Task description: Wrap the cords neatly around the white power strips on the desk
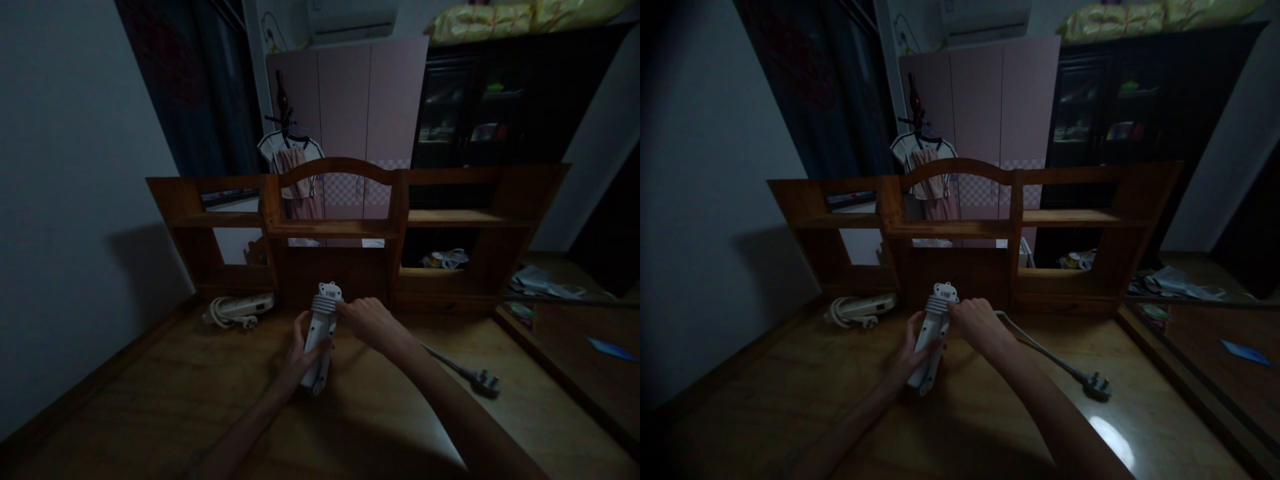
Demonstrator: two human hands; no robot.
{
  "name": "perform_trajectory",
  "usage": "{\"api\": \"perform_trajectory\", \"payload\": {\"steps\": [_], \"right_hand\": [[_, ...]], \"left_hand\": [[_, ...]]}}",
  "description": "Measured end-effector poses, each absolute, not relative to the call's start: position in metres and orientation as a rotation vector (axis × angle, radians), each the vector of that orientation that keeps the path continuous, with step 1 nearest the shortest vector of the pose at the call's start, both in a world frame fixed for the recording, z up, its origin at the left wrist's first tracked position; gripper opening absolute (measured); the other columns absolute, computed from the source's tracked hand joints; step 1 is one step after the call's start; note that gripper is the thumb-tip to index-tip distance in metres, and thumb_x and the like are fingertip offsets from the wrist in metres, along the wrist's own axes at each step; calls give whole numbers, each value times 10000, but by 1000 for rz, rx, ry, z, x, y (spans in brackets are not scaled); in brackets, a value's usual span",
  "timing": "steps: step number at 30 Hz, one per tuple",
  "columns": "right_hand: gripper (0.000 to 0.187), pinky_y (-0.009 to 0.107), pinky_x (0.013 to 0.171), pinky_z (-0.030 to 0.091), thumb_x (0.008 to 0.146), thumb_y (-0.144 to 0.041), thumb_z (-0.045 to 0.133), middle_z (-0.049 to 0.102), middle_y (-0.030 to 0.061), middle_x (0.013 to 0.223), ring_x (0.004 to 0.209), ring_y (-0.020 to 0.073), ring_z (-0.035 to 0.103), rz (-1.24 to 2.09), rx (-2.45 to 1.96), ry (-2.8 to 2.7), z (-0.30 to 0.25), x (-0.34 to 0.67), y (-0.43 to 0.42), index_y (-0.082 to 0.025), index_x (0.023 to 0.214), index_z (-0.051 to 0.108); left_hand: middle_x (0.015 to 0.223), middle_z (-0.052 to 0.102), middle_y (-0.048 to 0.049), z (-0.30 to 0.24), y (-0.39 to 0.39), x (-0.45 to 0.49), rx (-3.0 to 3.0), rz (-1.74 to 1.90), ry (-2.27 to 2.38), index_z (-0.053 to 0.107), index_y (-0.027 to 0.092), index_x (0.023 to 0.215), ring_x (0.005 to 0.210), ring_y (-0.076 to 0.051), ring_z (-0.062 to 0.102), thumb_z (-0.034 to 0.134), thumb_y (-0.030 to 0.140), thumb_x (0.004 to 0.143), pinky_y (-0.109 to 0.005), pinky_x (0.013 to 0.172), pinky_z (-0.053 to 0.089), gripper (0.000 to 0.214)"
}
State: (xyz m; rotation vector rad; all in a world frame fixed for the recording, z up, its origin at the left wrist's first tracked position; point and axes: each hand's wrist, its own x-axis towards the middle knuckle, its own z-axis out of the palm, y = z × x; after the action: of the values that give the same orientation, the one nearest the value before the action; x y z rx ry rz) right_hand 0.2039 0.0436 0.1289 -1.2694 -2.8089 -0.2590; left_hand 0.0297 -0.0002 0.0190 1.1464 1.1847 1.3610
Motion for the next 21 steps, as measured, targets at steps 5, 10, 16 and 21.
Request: {"api": "perform_trajectory", "payload": {"steps": [5,10,16,21], "right_hand": [[195,271,658,417,864,-124,477,688,103,906,833,227,664,-214,-1268,-2753,133,213,49,-168,996,613],[105,247,639,385,861,-245,545,677,59,886,818,190,643,-66,-1232,-2739,136,228,61,-197,897,630],[86,242,641,372,799,-256,623,664,64,883,839,193,631,-44,-1348,-2668,128,240,79,-189,847,647],[114,224,589,367,817,-290,617,674,53,824,745,161,631,96,-1232,-2667,130,241,78,-182,814,655]], "left_hand": [[924,642,-46,21,-4,33,1323,1418,1313,290,247,1357,756,-194,628,715,382,721,-317,759,457,778],[856,649,-19,30,-9,37,1285,1531,1308,358,254,1316,731,-180,617,747,328,688,-290,755,439,742],[888,653,-21,35,-10,36,1306,1509,1393,272,261,1366,819,-213,633,691,392,746,-339,843,424,759],[1035,626,-46,33,-7,33,1236,1626,1420,273,291,1360,878,-216,640,696,403,745,-339,857,439,755]]}}
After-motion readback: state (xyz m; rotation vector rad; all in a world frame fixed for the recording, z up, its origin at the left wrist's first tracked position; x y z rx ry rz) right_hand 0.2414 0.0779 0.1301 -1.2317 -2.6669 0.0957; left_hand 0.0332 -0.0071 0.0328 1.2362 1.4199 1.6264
